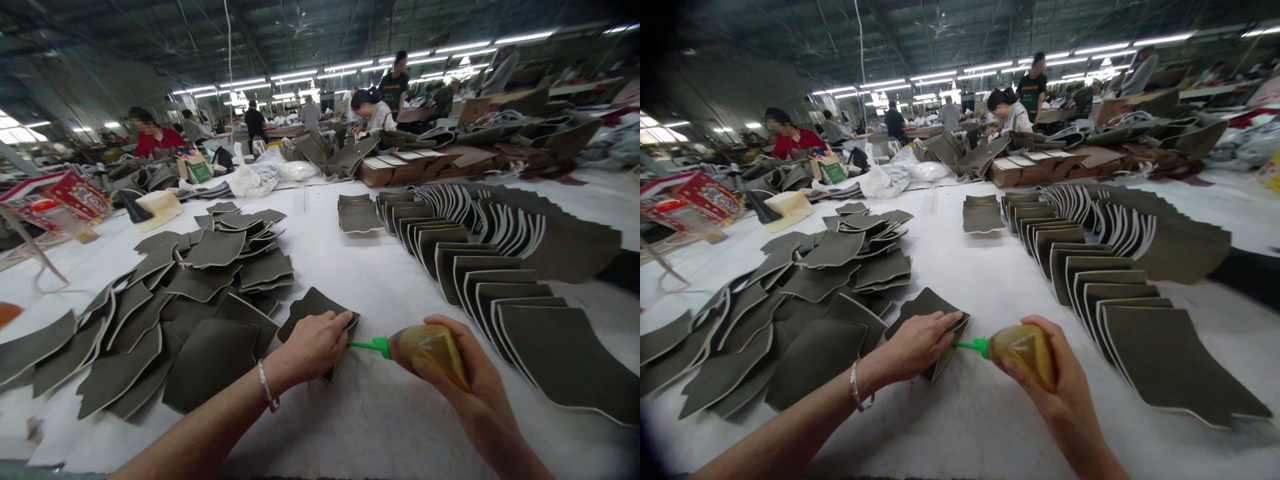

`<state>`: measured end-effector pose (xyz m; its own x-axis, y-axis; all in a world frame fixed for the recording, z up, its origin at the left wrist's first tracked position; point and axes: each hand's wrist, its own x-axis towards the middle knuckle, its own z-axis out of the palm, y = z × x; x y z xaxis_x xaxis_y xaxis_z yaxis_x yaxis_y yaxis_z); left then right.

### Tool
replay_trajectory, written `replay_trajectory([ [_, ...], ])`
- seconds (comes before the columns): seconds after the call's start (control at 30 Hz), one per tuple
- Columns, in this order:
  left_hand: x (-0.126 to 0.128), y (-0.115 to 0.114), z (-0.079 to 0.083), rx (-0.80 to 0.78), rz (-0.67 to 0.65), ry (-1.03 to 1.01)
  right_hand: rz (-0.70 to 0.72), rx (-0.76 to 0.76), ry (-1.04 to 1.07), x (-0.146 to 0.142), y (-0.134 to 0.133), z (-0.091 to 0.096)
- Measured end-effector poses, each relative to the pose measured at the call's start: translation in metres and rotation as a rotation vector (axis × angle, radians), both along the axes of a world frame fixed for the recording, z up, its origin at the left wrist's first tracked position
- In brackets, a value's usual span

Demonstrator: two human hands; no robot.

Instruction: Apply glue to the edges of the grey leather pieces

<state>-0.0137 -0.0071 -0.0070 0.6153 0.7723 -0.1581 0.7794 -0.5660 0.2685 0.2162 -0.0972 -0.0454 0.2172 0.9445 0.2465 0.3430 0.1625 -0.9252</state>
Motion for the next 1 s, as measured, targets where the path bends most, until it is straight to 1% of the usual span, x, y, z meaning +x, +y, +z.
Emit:
replay_trajectory([
  [0.03, 0.0, 0.0, 0.0, -0.002, 0.002, 0.002, 0.017, -0.021, 0.036, -0.002, -0.001, 0.0],
  [0.13, 0.001, 0.0, 0.001, -0.009, 0.006, 0.006, 0.141, -0.142, 0.201, -0.007, -0.005, 0.001],
  [0.17, 0.001, 0.0, 0.001, -0.007, 0.005, 0.004, 0.162, -0.157, 0.222, -0.006, -0.005, 0.0],
  [0.2, 0.0, 0.001, 0.0, -0.003, 0.004, -0.001, 0.162, -0.151, 0.211, -0.005, -0.003, -0.001],
  [0.33, 0.0, 0.001, 0.0, -0.004, 0.002, -0.007, 0.065, -0.048, 0.063, 0.005, 0.004, -0.004],
  [0.37, 0.0, 0.001, 0.0, -0.007, 0.003, -0.005, 0.061, -0.045, 0.059, 0.005, 0.004, -0.004],
  [0.5, 0.001, 0.002, 0.0, -0.009, 0.002, -0.004, 0.165, -0.149, 0.185, 0.0, -0.001, -0.001],
  [0.57, 0.001, 0.002, 0.0, -0.008, 0.002, -0.003, 0.189, -0.158, 0.192, 0.0, -0.001, 0.001],
  [0.73, 0.0, 0.001, 0.0, -0.009, -0.003, -0.001, 0.049, -0.095, 0.117, 0.005, 0.003, 0.006],
  [0.9, 0.0, 0.002, -0.001, -0.012, -0.008, 0.0, 0.149, -0.107, 0.182, -0.001, -0.002, 0.002],
  [1.0, -0.001, 0.003, -0.001, -0.015, -0.015, -0.004, 0.142, -0.053, 0.1, 0.004, 0.005, -0.002],
])
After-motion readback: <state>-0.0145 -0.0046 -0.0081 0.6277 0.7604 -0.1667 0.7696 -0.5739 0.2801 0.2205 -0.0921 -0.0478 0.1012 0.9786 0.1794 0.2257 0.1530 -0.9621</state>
